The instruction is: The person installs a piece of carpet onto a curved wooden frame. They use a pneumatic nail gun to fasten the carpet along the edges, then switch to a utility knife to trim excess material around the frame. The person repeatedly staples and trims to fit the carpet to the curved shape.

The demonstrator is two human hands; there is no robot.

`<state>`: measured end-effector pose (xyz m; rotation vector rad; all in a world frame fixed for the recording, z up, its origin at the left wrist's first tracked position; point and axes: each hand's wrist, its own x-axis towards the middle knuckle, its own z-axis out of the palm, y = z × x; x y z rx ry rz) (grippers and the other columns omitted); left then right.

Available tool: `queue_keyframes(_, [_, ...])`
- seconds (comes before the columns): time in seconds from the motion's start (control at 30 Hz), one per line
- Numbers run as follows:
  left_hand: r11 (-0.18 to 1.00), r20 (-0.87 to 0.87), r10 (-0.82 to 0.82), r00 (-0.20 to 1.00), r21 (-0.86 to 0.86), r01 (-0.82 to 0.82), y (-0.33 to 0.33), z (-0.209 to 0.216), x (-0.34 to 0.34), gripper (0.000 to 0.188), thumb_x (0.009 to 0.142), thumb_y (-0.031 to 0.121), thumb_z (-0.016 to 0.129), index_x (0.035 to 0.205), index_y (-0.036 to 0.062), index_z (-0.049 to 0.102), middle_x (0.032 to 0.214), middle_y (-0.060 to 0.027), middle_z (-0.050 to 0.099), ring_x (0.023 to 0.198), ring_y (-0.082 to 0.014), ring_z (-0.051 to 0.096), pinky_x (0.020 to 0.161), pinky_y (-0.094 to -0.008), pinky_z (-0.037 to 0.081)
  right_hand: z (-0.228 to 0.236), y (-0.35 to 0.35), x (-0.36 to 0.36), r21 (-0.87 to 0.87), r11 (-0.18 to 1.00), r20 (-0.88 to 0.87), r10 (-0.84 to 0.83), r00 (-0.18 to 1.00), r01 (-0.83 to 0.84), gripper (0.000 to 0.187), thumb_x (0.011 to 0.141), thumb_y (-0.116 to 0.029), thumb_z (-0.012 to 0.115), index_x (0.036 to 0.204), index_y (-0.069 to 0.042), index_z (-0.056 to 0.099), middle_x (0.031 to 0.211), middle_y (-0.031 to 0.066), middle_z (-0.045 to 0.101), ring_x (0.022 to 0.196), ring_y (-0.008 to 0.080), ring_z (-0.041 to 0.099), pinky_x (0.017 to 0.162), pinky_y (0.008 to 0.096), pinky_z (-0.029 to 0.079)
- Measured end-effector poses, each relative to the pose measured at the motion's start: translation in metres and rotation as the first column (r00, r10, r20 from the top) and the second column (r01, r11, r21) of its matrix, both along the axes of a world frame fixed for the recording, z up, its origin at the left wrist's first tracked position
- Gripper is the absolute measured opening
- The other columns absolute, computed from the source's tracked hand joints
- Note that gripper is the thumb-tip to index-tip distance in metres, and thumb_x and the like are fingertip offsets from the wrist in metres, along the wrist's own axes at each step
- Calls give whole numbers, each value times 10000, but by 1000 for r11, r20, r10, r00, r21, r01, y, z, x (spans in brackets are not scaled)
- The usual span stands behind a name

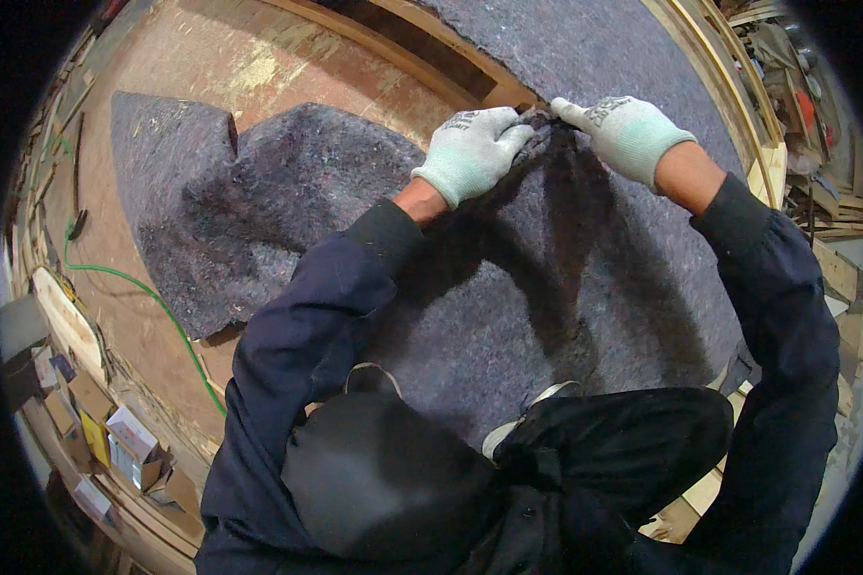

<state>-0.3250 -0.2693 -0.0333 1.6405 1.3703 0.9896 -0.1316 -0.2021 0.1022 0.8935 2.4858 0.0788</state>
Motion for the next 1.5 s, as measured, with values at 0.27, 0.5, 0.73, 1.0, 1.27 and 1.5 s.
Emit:
queue_keyframes(0.27, [999, 32, -42, 999, -10, 42, -12, 2, 1, 271, 975, 282, 616, 980, 15, 664, 906, -219, 664, 872, -392, 669, 739, -440, 506, 30, 0, 27, -1, 986, 219, -163, 962, 167, 556, 950, -30, 465, 1490, -157, 455, 1038, 219, 705, 966, 395, 689, 824, 464, 549])
queue_keyframes(0.5, [997, 6, -73, 997, -30, 73, -22, 21, -2, 238, 969, 268, 631, 1000, 35, 666, 905, -217, 651, 857, -400, 664, 712, -435, 508, 16, 5, 32, -15, 997, 208, -74, 975, 78, 520, 965, -44, 466, 1473, -149, 460, 1006, 225, 701, 938, 390, 697, 777, 473, 555])
queue_keyframes(0.73, [983, -31, -180, 983, -36, 179, -36, 23, 3, 166, 967, 231, 625, 986, 72, 671, 874, -190, 660, 829, -379, 667, 709, -430, 509, 43, 16, 77, -120, 981, 151, -134, 979, 153, 657, 891, -17, 519, 1521, -183, 435, 1066, 234, 694, 951, 397, 693, 812, 469, 544])
queue_keyframes(1.0, [653, 735, 9, 678, -518, 553, 8, 0, -12, 548, 1066, 494, 449, 1051, 20, 723, 1046, -64, 719, 1026, -174, 646, 938, -340, 501, 104, -42, 141, -378, 640, -211, -764, 610, 670, 624, 882, -59, 563, 1493, -139, 462, 1240, 223, 660, 1108, 323, 679, 1000, 353, 477])
queue_keyframes(1.27, [932, -308, -344, 887, -224, 284, 69, -2, 60, 658, 918, 598, 609, 1193, 2, 644, 1251, -246, 644, 1196, -396, 601, 1009, -437, 465, 100, -131, 214, -336, 559, -254, -829, 498, 758, 473, 877, -125, 609, 1343, -57, 560, 1110, 245, 683, 1054, 349, 696, 892, 393, 530])
queue_keyframes(1.5, [858, -131, -459, 879, -323, 400, 85, 5, 47, 606, 958, 546, 618, 1180, -18, 639, 1174, -159, 682, 1116, -298, 629, 988, -387, 455, 108, -140, 221, -438, 521, -248, -853, 459, 732, 414, 863, -126, 609, 1270, -60, 577, 897, 201, 644, 828, 320, 676, 770, 392, 515])
